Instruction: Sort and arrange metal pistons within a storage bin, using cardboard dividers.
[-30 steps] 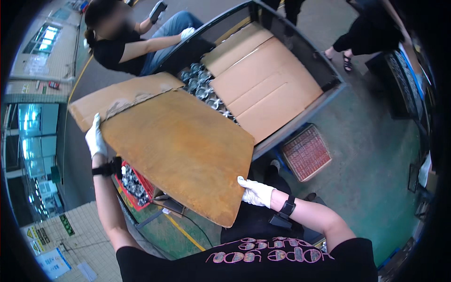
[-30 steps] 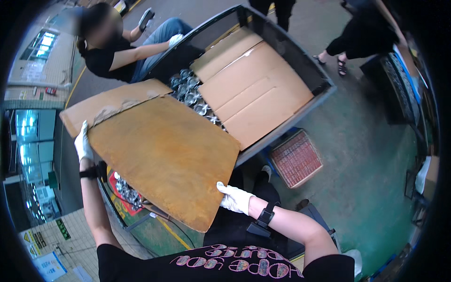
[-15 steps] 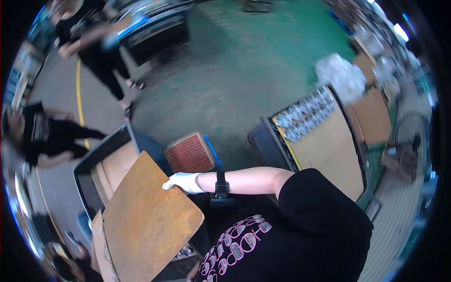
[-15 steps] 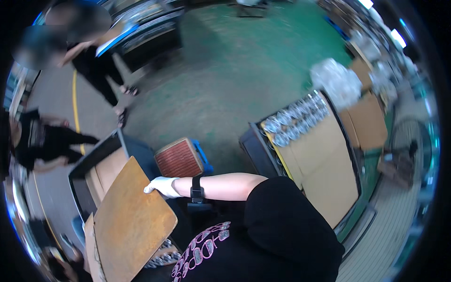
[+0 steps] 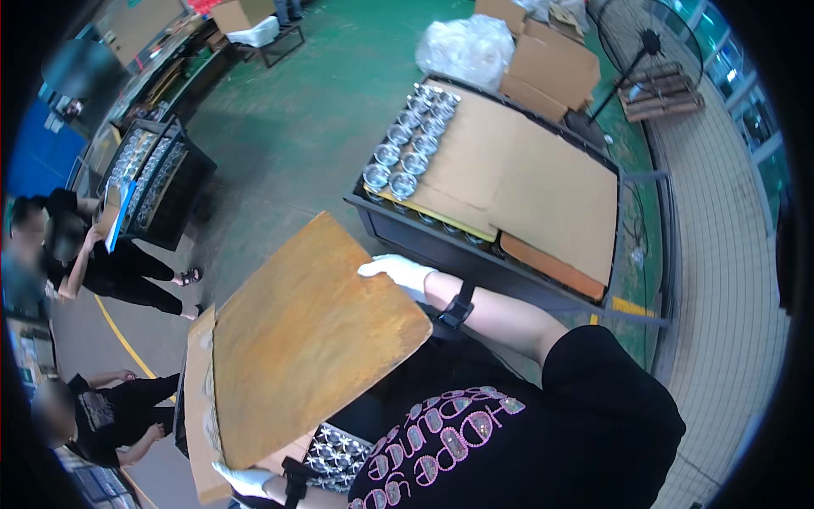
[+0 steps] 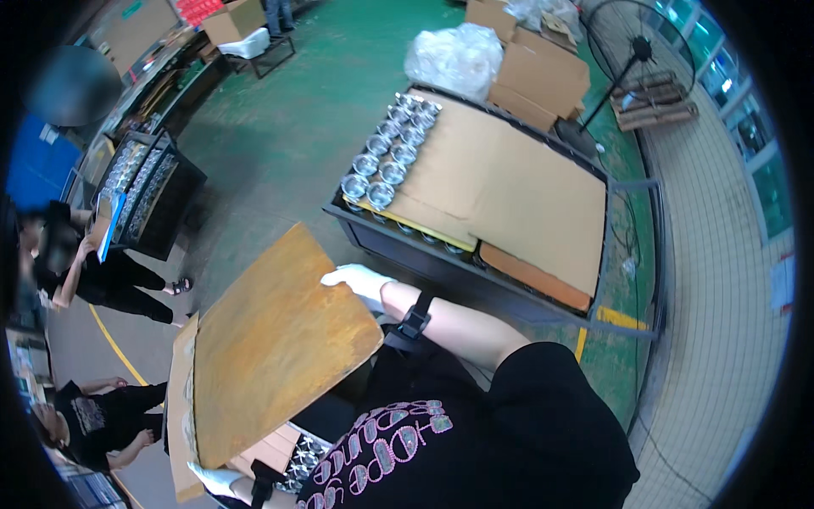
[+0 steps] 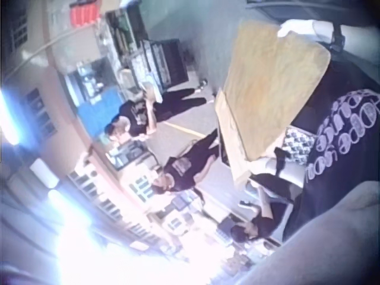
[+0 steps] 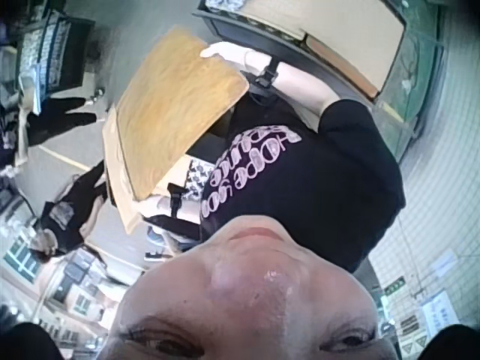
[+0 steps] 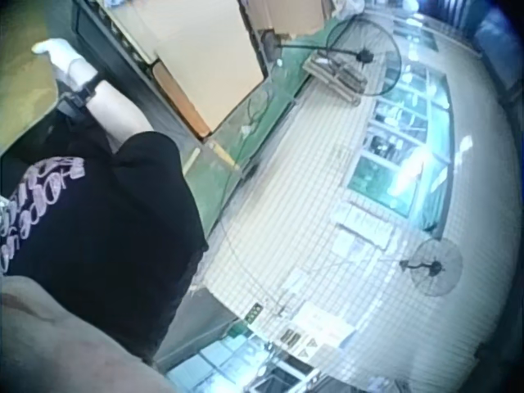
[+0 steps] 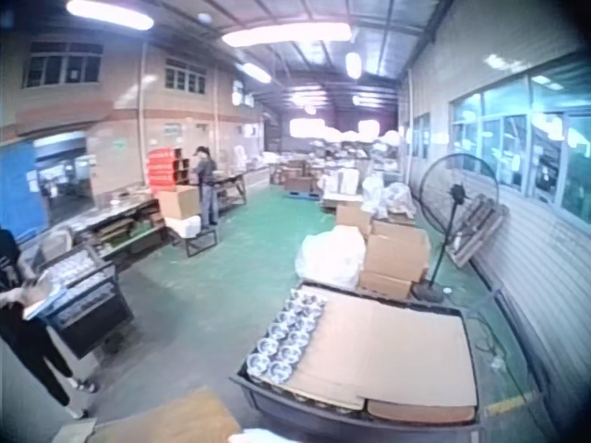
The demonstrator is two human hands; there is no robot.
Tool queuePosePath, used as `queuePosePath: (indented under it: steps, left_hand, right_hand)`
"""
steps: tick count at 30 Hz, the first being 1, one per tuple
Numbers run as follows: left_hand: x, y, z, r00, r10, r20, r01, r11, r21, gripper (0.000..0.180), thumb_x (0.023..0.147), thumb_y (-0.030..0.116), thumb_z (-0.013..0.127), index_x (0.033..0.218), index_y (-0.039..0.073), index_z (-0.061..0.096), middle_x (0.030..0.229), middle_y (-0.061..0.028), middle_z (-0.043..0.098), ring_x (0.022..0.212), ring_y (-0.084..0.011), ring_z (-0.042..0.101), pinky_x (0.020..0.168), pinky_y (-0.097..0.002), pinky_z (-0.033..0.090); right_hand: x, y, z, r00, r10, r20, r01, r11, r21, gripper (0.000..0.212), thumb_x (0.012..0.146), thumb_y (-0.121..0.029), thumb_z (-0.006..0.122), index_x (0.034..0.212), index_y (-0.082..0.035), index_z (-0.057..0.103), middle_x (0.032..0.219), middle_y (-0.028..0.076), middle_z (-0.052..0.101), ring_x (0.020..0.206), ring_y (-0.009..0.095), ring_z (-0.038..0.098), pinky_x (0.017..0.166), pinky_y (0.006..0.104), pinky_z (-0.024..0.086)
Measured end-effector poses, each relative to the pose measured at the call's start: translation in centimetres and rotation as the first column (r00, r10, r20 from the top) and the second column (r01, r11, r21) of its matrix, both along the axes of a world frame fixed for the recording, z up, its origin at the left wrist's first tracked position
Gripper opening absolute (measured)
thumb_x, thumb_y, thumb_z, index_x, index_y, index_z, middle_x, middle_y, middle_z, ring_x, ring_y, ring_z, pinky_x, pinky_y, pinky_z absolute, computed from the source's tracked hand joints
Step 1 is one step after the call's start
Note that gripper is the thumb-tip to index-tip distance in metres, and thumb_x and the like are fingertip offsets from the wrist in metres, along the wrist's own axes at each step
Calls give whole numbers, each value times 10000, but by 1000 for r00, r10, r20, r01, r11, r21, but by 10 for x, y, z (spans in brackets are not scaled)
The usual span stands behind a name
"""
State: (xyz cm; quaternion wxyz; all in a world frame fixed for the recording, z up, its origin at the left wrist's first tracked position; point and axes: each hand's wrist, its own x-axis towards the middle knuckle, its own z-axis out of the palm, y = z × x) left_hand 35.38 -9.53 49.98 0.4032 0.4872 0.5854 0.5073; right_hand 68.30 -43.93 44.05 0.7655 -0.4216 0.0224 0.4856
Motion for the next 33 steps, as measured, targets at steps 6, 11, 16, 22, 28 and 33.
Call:
queuePosePath:
  steps: [6, 11, 16, 22, 28, 33]
  left_hand:
    - [72, -57, 28, 957, -168, -234, 174, 985, 3, 540, 942, 413, 556, 1220, -47, 600, 1166, -137, 648, 963, -223, 617, 838, -362, 512]
    - [143, -127, 31, 897, -296, -327, 262, 954, -145, 527, 889, 406, 640, 981, -112, 675, 924, -128, 690, 761, -185, 623, 696, -347, 527]
    - [165, -167, -11, 884, -328, -332, 306, 945, -120, 491, 909, 392, 628, 984, -92, 666, 882, -106, 681, 735, -156, 586, 668, -328, 488]
    - [183, -213, -26, 598, -338, -727, 333, 930, -158, 685, 943, 522, 490, 656, -82, 643, 553, -203, 594, 492, -273, 549, 501, -457, 400]
    - [214, -234, -86, 757, -355, -549, 368, 925, -91, 579, 920, 455, 544, 648, -52, 602, 645, -259, 611, 660, -403, 621, 652, -458, 479]
    - [220, -236, -102, 839, -369, -401, 354, 928, -115, 480, 901, 391, 608, 779, -71, 643, 692, -241, 644, 651, -363, 633, 649, -410, 489]
  right_hand:
    - [-50, -107, -39, 934, -148, -326, 141, 989, -43, 434, 894, -226, 596, 1238, 33, 545, 1199, 146, 627, 1069, 252, 613, 966, 395, 457]
    - [-81, -191, -92, 859, -247, -449, 162, 962, -220, 426, 880, -206, 625, 1236, 15, 550, 1202, 139, 622, 1090, 248, 599, 993, 381, 437]
    - [-86, -261, -120, 825, -181, -535, 59, 970, -237, 426, 879, -212, 617, 1244, -5, 541, 1207, 145, 615, 1107, 275, 583, 999, 426, 429]
    - [-88, -306, -140, 793, -27, -609, -142, 963, -227, 440, 902, -292, 596, 1275, -67, 533, 1246, 120, 609, 1168, 300, 564, 1005, 486, 423]
    - [-86, -366, -180, 810, 88, -580, -302, 911, -282, 490, 899, -378, 602, 1268, -63, 537, 1262, 116, 598, 1182, 325, 540, 1014, 496, 394]
    - [-79, -379, -209, 833, 33, -552, -311, 854, -417, 386, 928, -295, 582, 1226, -50, 563, 1251, 117, 607, 1190, 320, 534, 1038, 474, 381]
